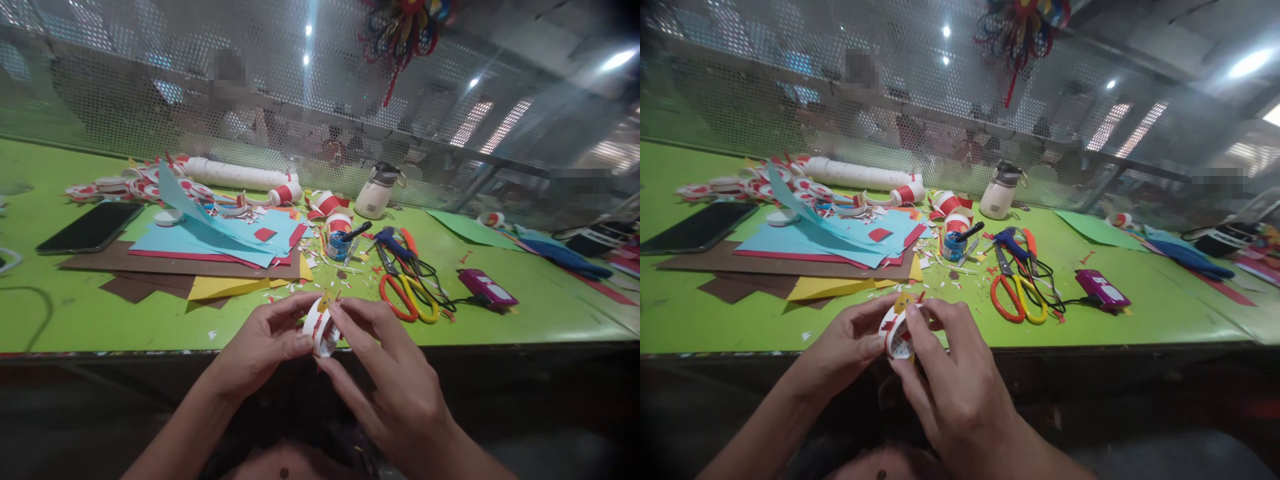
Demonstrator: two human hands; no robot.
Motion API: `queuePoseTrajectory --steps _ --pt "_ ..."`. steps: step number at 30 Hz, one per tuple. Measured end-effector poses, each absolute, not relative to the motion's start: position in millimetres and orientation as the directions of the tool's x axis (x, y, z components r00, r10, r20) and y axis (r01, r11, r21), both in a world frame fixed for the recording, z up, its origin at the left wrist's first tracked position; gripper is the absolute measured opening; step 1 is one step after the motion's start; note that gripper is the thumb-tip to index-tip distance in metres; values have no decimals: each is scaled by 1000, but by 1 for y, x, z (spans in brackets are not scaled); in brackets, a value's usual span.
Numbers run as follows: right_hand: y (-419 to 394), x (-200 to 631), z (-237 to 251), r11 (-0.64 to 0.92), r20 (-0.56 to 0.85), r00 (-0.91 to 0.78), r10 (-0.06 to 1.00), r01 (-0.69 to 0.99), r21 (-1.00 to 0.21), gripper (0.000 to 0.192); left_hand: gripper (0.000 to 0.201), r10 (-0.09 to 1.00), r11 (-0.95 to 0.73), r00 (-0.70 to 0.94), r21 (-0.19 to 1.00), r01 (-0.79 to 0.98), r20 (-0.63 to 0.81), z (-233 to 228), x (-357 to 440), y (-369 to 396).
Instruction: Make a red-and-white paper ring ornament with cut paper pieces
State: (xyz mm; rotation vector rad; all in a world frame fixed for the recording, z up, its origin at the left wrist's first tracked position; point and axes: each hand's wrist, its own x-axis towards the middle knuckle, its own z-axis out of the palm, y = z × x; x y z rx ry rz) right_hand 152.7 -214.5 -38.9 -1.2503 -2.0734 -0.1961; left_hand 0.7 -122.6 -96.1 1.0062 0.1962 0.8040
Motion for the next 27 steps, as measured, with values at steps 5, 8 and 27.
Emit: queuePoseTrajectory --steps 5,8,27 --pt "-215 149 -43 503 652 -262 712 838 -213 45 47 675 316 715 805 -503 181 -96 2 -123" --pt "-218 150 -40 489 649 -230 725 836 -249 42 44 675 344 718 791 -507 167 -95 1 -124" --pt "-180 171 -1 339 282 -192 940 444 -830 9 32 604 490 786 715 -499 134 -92 -5 -126"
